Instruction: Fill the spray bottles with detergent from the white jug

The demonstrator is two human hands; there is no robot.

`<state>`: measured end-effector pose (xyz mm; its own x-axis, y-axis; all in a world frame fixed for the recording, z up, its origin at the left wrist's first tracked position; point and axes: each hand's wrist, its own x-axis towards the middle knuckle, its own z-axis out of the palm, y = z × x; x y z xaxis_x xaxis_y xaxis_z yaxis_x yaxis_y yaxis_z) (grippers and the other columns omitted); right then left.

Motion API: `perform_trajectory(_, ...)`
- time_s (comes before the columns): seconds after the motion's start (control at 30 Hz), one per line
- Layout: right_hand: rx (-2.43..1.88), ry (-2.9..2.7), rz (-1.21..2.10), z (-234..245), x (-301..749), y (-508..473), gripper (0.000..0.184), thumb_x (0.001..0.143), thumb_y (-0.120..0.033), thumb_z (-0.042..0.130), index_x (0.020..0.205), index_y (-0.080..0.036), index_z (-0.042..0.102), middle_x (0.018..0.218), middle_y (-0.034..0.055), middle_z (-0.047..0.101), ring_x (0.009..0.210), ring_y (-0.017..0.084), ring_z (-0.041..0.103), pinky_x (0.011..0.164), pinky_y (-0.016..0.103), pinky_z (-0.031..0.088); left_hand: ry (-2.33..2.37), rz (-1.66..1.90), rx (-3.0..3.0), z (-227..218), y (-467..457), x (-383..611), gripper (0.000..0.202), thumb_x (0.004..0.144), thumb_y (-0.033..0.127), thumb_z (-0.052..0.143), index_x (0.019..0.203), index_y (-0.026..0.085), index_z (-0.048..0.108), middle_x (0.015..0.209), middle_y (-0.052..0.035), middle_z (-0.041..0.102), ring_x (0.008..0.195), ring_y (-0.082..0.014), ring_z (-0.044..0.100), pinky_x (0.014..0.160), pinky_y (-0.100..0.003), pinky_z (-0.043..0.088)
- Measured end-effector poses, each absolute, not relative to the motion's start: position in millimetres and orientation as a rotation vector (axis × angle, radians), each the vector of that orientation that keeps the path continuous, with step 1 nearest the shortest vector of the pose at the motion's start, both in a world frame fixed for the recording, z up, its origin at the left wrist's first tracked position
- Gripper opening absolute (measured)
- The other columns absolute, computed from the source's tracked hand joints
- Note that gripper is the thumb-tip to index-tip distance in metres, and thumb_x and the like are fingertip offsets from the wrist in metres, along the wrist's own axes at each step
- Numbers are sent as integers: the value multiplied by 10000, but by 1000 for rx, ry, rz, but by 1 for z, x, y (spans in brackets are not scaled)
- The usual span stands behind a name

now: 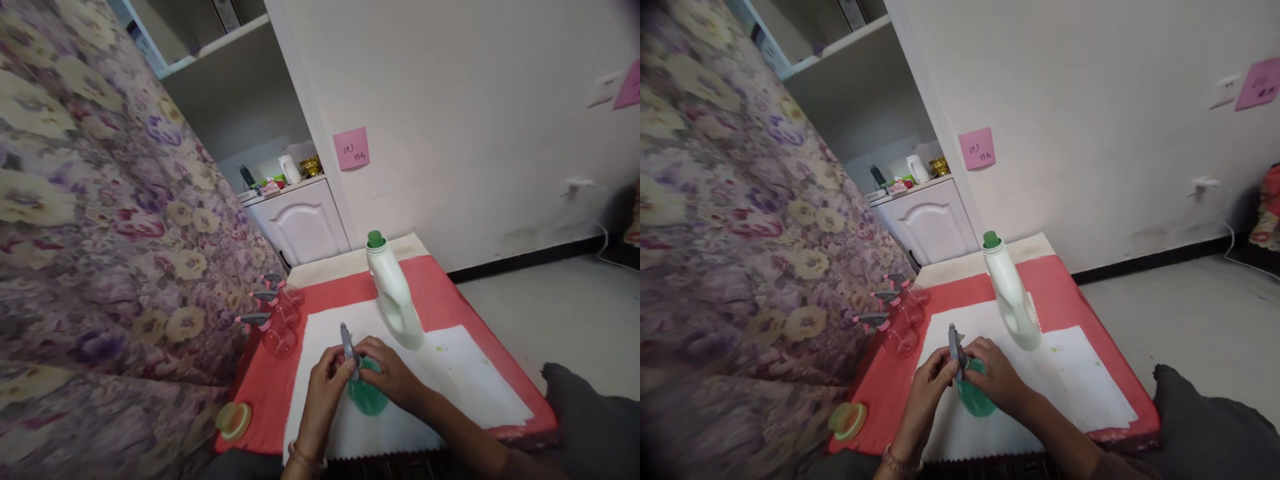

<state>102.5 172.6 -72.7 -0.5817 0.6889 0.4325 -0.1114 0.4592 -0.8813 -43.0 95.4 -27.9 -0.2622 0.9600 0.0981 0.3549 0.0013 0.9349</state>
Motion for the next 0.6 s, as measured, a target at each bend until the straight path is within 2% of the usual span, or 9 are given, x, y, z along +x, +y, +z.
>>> perform_trajectory(0.37, -625, -1748, 1157, -81, 94, 171, 198, 670, -89, 674, 805, -211, 596, 841, 4, 581, 862, 215, 544, 784, 332, 409, 1526, 1369, 1251, -34, 94, -37, 267, 807, 394, 693, 952, 170, 697, 795, -18, 590, 805, -183, 514, 696, -260, 377)
perform_trajectory(0.6, -706, -1706, 1030, -85, 87, 162, 151, 715, -157, 678, 791, -208, 558, 823, 18, 581, 834, 225, 549, 762, 351, 414, 1553, 1469, 1201, -43, 95, -30, 251, 785, 404, 714, 847, 179, 623, 745, 20, 552, 741, -148, 479, 674, -246, 375)
